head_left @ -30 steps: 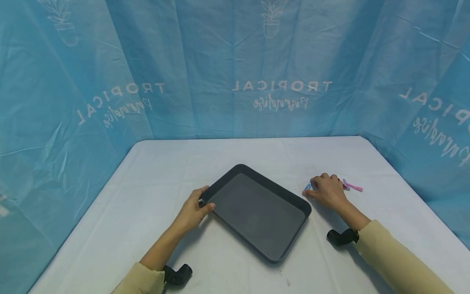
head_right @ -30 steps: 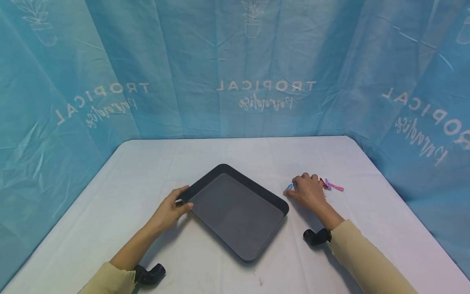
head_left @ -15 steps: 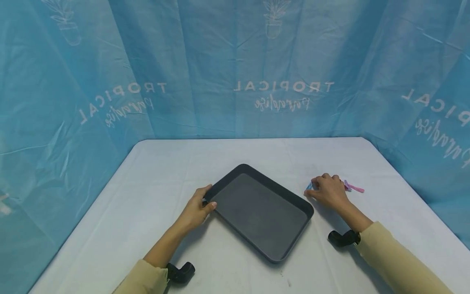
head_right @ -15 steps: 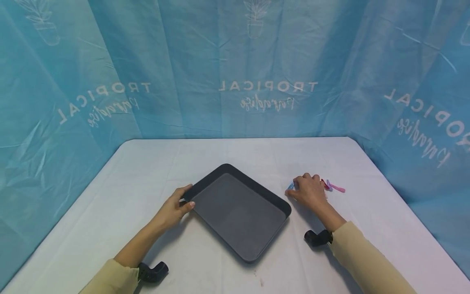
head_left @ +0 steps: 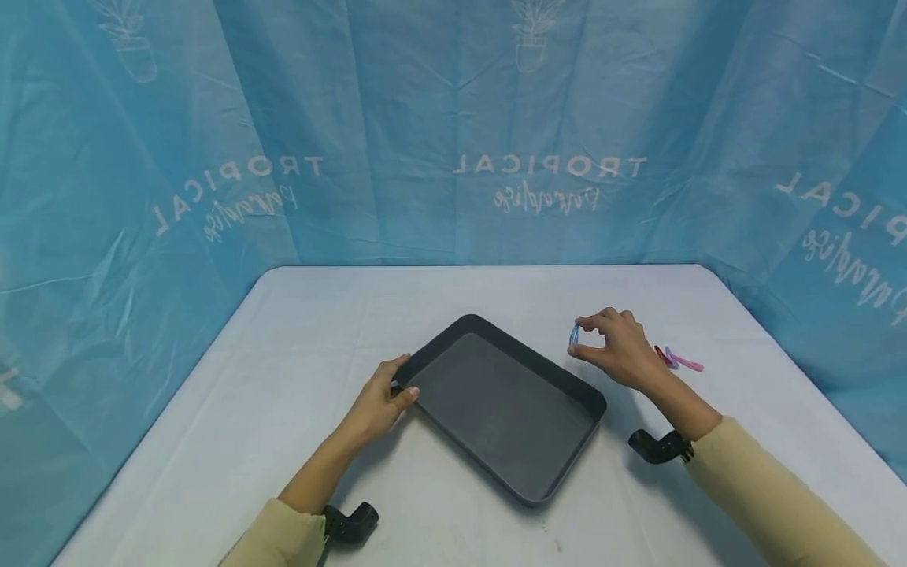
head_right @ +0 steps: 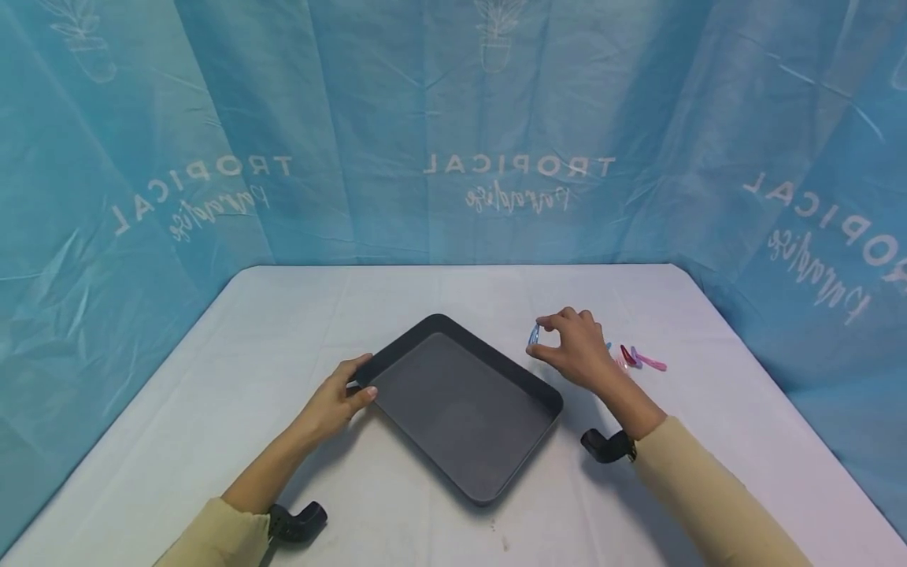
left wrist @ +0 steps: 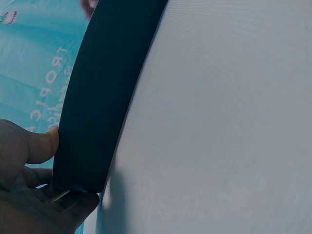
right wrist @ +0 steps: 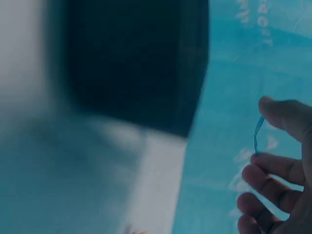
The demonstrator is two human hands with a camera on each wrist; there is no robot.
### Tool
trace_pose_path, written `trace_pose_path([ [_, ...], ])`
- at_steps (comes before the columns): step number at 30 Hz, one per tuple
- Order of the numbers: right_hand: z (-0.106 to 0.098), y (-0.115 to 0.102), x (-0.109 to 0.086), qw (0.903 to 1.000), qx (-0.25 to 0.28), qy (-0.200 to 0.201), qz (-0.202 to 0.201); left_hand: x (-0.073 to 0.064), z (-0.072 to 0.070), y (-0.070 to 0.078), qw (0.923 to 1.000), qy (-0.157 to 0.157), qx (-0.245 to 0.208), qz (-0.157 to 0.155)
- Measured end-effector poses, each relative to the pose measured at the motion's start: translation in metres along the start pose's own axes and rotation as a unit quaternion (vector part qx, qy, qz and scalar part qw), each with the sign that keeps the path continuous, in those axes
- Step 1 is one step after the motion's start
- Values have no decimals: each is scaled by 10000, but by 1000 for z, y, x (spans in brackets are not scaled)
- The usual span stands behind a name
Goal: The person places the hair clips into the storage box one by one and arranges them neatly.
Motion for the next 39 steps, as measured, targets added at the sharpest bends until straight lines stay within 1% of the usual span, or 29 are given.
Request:
trace_pose_path([
  [3, -4, -21, 1, 9991, 245, -53, -344, 0, 0, 0, 10000, -28, -28, -38],
  [6, -5, -43, 2, 9949, 486, -178, -867, 0, 0, 0, 10000, -5, -17, -28],
  [10, -3, -70, 3, 9833, 710, -324, -1644, 1, 1, 0, 9999, 53, 57, 126],
  [13, 2, -86, 5, 9754, 772, -474, -2012, 2, 2, 1, 9997, 56, 80, 238],
  [20, 17, -113, 11, 9639, 884, -1047, -2281, 2, 3, 1, 9996, 78, 65, 251],
  [26, 33, -129, 10, 9436, 845, -1552, -2801, 2, 1, 1, 9997, 111, 114, 205],
  [28, 38, -133, 9, 9378, 829, -1712, -2904, 1, 1, 1, 9998, 79, 85, 188],
  [33, 51, -142, 9, 9291, 789, -2026, -2993, 1, 0, 1, 9998, -17, 87, 201],
  [36, 59, -147, 10, 9251, 663, -2178, -3037, 0, 0, 1, 9998, -37, 56, 172],
  [39, 65, -151, 10, 9183, 546, -2339, -3149, 1, 1, 1, 9999, -41, -4, 123],
])
Point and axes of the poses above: each hand's wrist, its own x-axis towards the middle knuckle, its own z-axis out of the palm, y = z × x, the point moved 4 cm from there along x, towards the middle knuckle, and after that the axes turned 11 degrees about -x, right-handed, at the moved point
